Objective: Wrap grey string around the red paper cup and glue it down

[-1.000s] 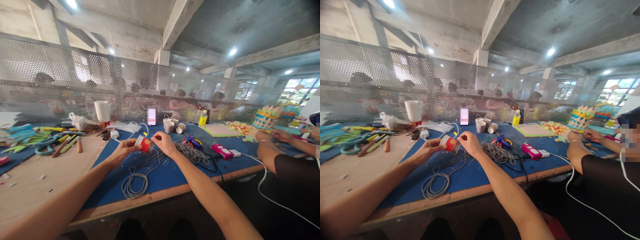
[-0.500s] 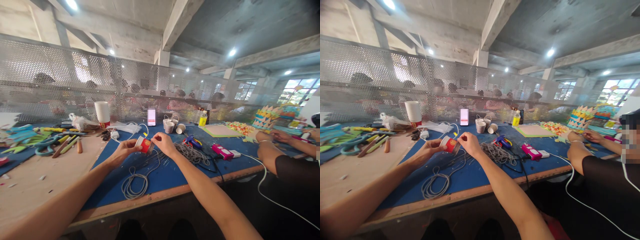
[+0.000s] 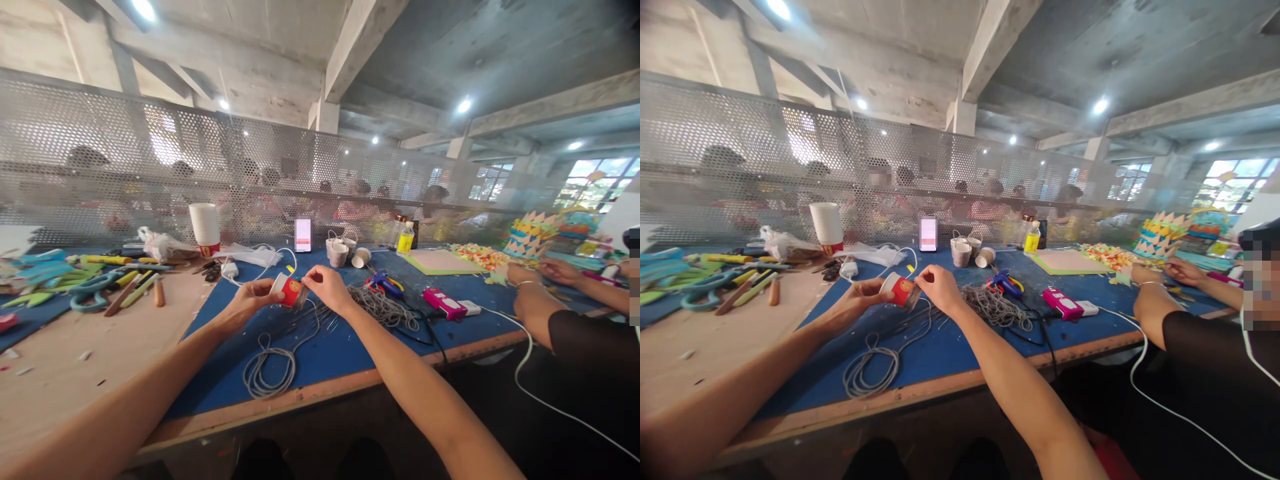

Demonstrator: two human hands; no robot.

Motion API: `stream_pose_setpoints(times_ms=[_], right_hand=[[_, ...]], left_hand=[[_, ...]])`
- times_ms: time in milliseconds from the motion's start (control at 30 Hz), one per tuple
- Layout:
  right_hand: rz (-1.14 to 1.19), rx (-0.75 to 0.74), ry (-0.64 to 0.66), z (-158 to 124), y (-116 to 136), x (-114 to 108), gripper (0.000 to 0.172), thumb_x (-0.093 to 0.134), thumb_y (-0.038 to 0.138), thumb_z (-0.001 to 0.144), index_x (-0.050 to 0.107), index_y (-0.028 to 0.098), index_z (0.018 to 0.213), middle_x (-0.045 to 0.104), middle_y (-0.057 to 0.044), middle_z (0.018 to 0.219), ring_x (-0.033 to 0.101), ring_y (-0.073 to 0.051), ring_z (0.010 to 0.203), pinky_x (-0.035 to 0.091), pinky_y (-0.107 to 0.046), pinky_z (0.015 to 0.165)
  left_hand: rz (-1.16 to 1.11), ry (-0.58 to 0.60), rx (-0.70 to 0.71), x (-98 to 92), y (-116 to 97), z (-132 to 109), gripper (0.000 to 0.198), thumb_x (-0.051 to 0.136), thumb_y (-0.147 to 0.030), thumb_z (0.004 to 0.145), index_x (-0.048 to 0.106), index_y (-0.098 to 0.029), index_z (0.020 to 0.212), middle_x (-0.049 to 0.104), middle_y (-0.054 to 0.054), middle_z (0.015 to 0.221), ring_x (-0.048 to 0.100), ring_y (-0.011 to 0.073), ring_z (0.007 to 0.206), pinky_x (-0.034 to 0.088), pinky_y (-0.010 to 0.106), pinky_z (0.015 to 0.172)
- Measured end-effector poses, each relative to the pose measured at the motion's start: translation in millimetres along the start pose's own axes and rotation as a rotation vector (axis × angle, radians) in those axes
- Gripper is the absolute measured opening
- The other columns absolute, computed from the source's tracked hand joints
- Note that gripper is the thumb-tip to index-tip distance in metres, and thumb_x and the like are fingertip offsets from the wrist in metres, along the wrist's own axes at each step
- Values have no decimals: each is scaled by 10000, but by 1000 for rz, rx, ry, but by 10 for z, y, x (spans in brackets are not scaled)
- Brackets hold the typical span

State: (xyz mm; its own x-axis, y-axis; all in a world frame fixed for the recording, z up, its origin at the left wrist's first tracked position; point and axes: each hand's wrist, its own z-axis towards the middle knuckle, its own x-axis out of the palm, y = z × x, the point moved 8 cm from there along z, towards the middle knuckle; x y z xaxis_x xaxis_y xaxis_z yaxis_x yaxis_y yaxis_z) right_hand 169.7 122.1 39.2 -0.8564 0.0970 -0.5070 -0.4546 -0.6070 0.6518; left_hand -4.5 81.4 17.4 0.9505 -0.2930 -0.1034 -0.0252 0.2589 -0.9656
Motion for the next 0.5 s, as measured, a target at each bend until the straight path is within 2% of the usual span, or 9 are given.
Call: stream_pose_setpoints(times_ms=[500], right_hand=[[-7,7,4,-5,-4,-4,134,668,300,861,653,207,765,702,7,760,637,-152,722,475,-257,715]], left_hand=[[-6,-14,7,-28,50,27,293,817,-393,725,815,-194,940,800,86,939,708,257,855,502,369,864]])
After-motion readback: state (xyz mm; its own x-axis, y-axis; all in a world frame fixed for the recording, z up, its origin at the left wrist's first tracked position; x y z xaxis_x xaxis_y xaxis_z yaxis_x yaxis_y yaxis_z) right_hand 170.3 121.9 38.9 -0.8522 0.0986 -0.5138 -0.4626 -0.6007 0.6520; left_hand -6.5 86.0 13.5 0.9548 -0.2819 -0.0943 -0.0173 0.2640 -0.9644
